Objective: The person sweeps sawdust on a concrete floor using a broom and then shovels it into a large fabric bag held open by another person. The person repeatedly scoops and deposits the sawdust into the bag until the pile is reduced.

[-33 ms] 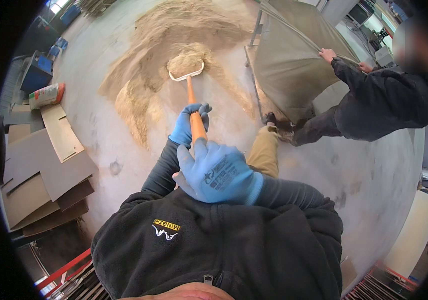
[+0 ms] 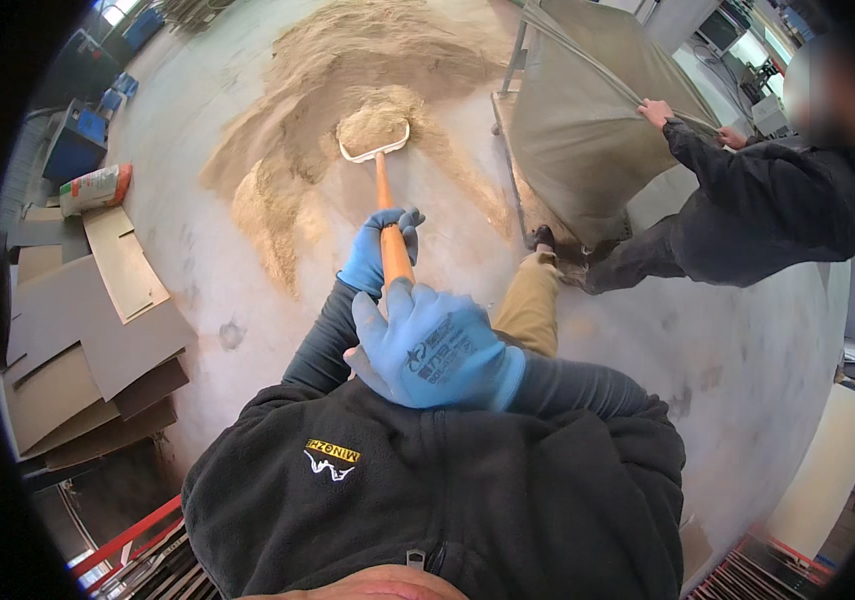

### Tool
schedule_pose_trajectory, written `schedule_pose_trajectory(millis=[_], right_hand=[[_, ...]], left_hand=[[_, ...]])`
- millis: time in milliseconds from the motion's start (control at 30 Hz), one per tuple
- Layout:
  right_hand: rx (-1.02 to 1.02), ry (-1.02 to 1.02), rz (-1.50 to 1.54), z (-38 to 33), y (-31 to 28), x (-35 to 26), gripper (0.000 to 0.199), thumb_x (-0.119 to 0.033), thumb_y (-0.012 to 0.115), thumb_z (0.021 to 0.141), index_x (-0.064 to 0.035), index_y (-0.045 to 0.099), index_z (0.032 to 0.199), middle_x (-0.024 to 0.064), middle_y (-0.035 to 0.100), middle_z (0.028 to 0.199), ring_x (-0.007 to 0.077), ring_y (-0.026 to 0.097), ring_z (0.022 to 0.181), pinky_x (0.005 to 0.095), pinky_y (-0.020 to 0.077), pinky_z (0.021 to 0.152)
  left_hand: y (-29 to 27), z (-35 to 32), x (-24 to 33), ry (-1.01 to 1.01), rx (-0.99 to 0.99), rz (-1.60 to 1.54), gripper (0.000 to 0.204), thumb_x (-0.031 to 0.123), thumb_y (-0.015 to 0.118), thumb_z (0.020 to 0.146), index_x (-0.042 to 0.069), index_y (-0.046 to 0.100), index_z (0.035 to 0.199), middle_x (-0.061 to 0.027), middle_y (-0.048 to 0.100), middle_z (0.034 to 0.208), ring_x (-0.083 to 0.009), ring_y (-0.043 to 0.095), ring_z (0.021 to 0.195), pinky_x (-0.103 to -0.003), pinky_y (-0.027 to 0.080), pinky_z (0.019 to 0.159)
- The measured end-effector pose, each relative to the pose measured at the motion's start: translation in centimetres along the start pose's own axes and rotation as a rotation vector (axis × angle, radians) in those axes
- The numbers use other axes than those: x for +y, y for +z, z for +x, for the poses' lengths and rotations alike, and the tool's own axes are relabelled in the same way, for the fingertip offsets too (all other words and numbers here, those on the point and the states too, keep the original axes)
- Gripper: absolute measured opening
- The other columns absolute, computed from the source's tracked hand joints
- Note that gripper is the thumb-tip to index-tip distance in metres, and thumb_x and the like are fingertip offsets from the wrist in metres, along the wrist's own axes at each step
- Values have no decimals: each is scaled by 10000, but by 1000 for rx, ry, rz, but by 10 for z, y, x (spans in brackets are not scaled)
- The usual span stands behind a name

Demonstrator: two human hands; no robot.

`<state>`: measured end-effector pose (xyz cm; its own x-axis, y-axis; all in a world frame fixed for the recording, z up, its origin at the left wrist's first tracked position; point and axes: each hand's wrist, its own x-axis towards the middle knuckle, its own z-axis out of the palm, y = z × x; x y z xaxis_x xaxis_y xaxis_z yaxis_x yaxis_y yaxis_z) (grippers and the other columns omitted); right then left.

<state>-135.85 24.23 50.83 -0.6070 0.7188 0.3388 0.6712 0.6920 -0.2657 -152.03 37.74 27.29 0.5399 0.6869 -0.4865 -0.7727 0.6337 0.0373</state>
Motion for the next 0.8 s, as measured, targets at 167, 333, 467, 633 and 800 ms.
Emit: schedule_pose_trajectory(millis=[167,333,467,633,800], right_hand=[[22,-7,29,1,0,3,470,-373,679,786,-27,628,1099,137,603,841,235,599,555,344,468,476],[68,23,75,-3,-6,17,417,-346,685,768,-22,603,1018,131,569,783,239,596,558,364,466,469],[54,-1,61,-5,-12,21,428,-351,684,776,-26,615,1046,128,581,810,238,600,561,351,470,477],[85,-48,80,-7,-3,18,457,-385,665,782,-14,613,1044,123,553,754,217,574,548,348,454,442],[75,-18,63,-14,6,19,475,-428,648,796,-24,619,1045,108,545,729,204,568,552,349,441,411]], left_hand=[[3,2,3,-40,-46,-10,197,100,589,833,13,497,984,-122,647,926,-234,598,707,-323,538,675],[11,12,-9,51,52,131,205,126,571,856,-12,519,998,-77,625,846,-205,588,678,-294,529,628],[15,14,-12,42,-11,145,266,152,559,873,-35,530,1060,-48,620,809,-170,593,658,-258,528,595],[4,12,-4,-35,-7,34,252,107,593,832,-10,505,1037,-133,637,961,-236,596,702,-310,537,652],[-4,16,-6,-47,21,24,289,132,592,834,-28,564,1073,-103,636,964,-218,596,726,-299,540,672]])
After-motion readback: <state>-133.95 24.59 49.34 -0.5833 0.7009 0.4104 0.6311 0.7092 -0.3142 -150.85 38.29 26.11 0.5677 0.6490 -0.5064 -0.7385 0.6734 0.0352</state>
